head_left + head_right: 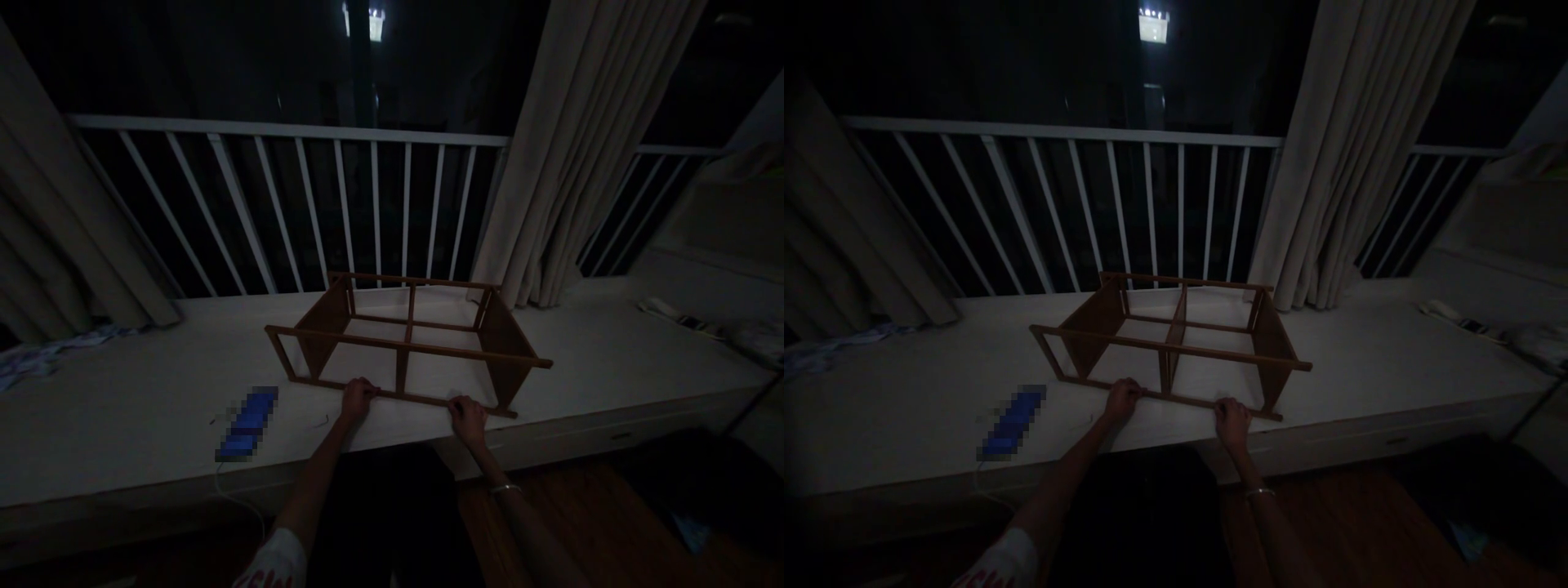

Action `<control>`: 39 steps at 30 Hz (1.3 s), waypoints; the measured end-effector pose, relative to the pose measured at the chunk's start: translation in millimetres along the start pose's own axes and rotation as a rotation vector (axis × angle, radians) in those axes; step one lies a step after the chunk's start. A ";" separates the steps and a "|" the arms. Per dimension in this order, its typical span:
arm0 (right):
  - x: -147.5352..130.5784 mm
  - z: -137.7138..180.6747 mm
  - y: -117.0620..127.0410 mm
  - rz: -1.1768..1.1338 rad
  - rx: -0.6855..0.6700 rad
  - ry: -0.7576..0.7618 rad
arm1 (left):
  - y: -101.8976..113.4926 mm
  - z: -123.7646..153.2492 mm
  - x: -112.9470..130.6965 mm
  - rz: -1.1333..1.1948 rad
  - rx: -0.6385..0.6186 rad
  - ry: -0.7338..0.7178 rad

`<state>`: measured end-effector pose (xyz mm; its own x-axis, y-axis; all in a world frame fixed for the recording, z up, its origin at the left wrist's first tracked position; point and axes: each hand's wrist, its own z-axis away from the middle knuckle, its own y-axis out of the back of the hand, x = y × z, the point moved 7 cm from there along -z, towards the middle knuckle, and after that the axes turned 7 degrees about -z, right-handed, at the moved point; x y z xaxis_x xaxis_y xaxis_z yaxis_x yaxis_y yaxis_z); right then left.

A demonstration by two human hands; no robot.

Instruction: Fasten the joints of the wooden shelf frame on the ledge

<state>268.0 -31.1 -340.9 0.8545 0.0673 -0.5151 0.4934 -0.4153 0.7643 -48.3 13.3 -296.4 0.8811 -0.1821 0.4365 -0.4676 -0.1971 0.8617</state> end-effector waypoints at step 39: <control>-18.5 81.1 115.8 -0.614 0.421 -0.259 | 23.3 60.2 89.6 0.514 0.311 0.315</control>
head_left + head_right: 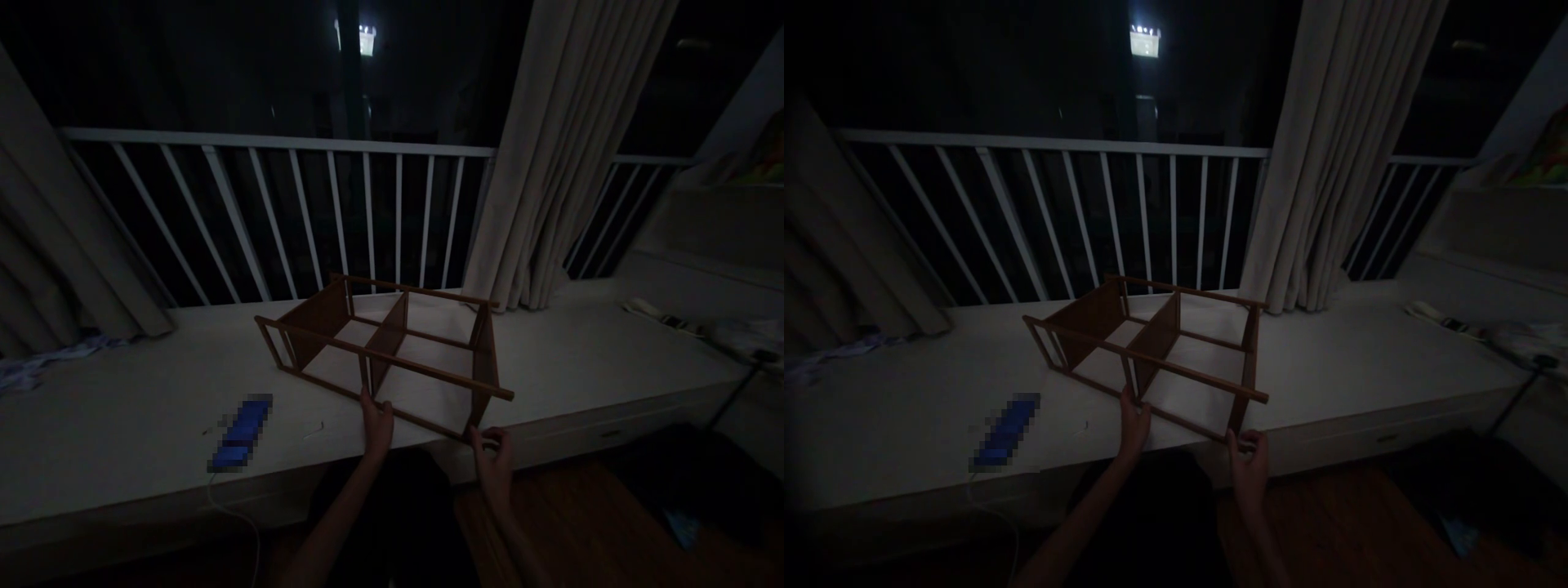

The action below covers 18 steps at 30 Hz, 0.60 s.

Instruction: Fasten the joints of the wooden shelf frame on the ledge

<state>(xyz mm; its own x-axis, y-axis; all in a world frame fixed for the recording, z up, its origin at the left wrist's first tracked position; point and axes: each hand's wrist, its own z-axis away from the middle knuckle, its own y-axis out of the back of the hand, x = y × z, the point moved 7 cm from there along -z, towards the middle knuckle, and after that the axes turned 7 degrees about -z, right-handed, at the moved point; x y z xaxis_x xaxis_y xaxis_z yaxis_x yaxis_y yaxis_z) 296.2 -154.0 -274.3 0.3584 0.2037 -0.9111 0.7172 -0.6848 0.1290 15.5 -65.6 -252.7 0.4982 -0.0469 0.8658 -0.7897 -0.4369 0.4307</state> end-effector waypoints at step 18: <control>-12.4 -20.8 -17.7 0.161 -0.257 0.037 | -32.2 9.8 90.5 0.943 -0.308 0.508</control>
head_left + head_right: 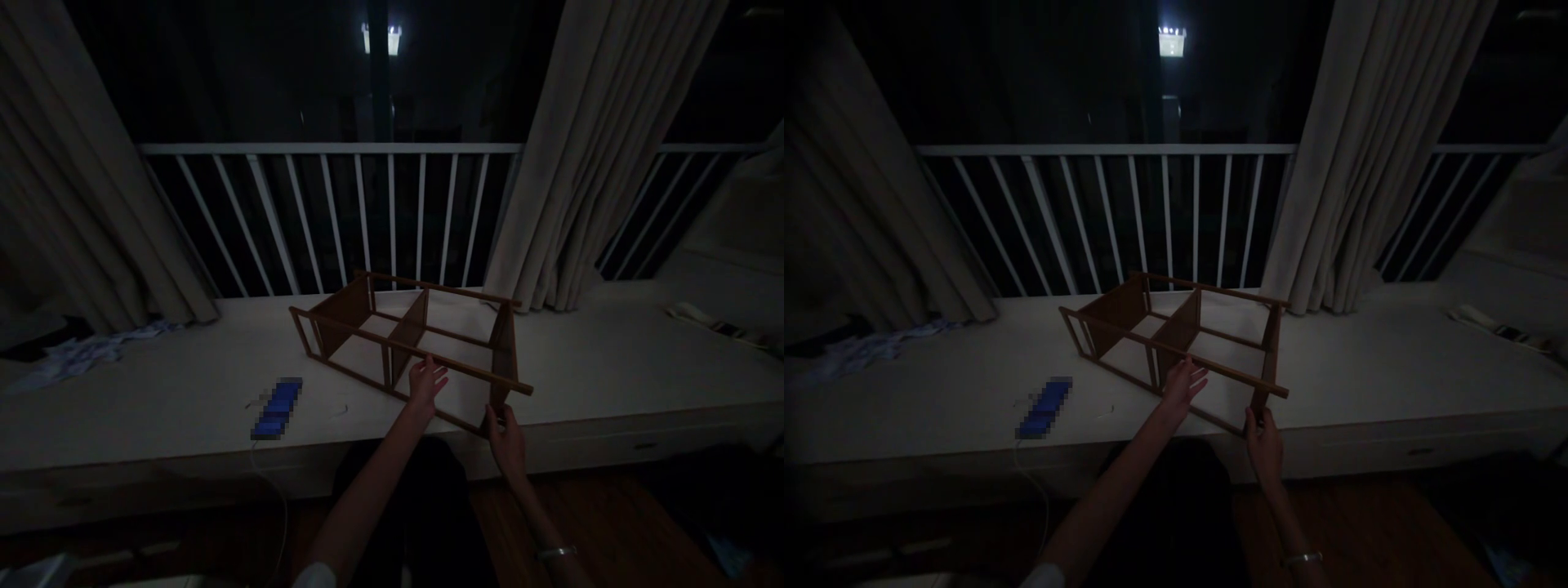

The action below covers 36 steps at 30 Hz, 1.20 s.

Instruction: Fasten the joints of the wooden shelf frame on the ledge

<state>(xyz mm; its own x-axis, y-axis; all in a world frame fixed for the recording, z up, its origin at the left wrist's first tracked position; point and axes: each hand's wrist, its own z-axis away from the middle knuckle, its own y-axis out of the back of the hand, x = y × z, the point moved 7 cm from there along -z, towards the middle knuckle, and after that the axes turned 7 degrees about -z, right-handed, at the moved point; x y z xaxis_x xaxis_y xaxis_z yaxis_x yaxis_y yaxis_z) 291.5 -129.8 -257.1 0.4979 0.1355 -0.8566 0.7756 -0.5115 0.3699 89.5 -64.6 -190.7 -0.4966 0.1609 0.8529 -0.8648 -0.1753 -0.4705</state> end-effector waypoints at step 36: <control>-1.5 25.8 -16.7 0.268 -0.002 0.095 | 38.7 -9.2 3.9 -0.075 -0.167 0.100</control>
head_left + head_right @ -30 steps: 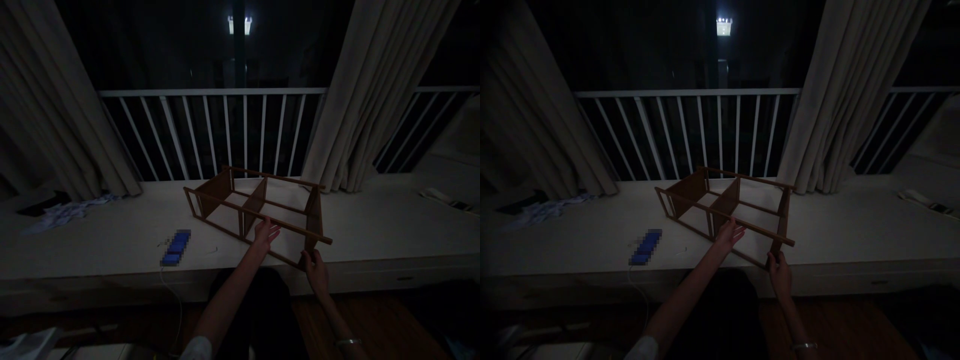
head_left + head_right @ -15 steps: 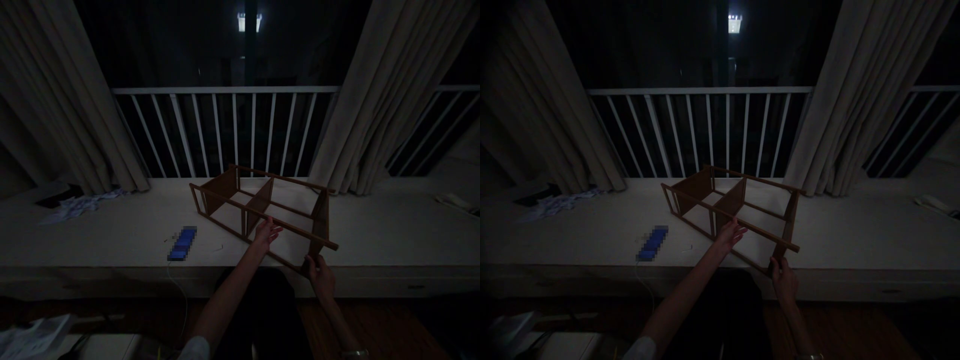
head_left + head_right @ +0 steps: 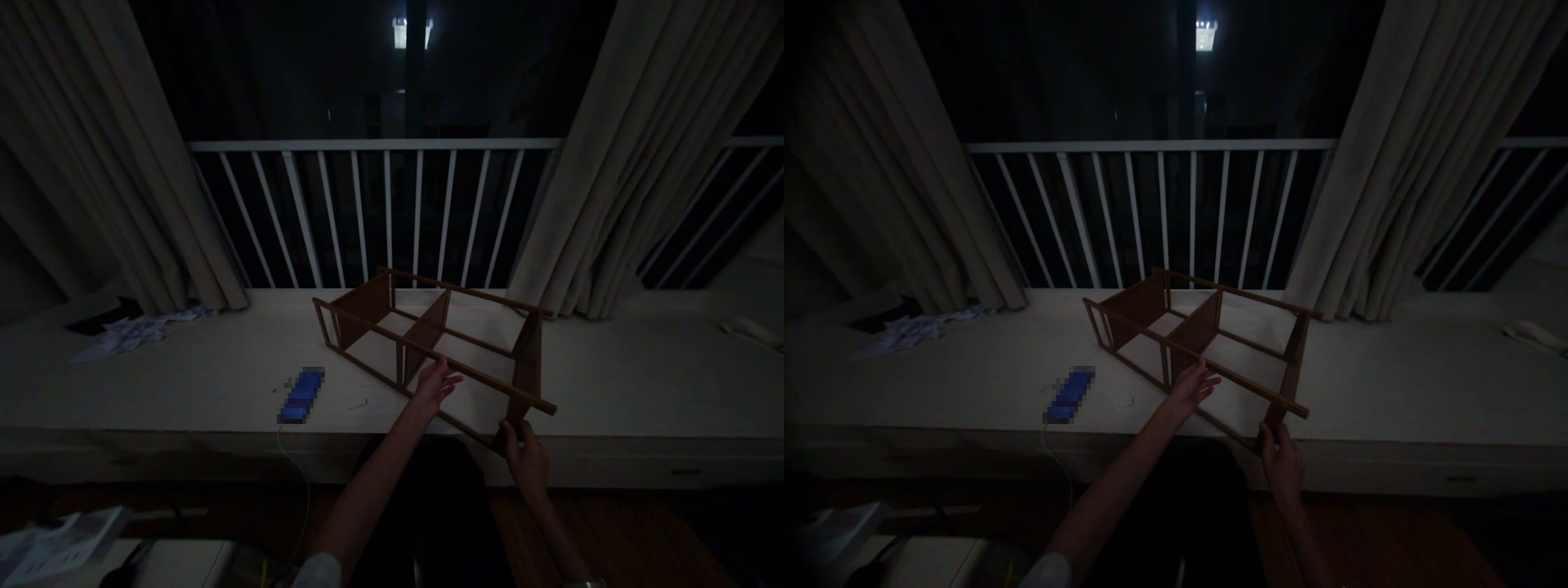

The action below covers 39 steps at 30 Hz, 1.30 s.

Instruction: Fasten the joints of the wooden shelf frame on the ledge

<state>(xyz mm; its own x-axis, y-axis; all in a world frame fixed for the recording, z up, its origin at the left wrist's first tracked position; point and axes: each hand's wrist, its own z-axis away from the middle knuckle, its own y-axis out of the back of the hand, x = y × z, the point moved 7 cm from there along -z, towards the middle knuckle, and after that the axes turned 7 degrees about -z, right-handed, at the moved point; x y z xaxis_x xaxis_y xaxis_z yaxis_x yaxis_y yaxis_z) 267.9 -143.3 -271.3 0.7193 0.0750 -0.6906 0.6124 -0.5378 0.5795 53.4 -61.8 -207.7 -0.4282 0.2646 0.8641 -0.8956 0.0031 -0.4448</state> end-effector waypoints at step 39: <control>-81.0 97.0 -92.2 -0.416 -0.533 0.215 | 260.5 14.1 -21.6 -1.527 0.771 -0.384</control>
<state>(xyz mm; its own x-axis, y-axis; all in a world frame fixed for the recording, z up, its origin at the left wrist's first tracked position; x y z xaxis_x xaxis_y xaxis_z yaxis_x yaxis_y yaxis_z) 121.3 -181.2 -310.8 0.4064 0.3788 -0.8315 0.8878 0.0514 0.4573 -172.3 -80.3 -339.0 0.8772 0.2384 0.4168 -0.2858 -0.4383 0.8522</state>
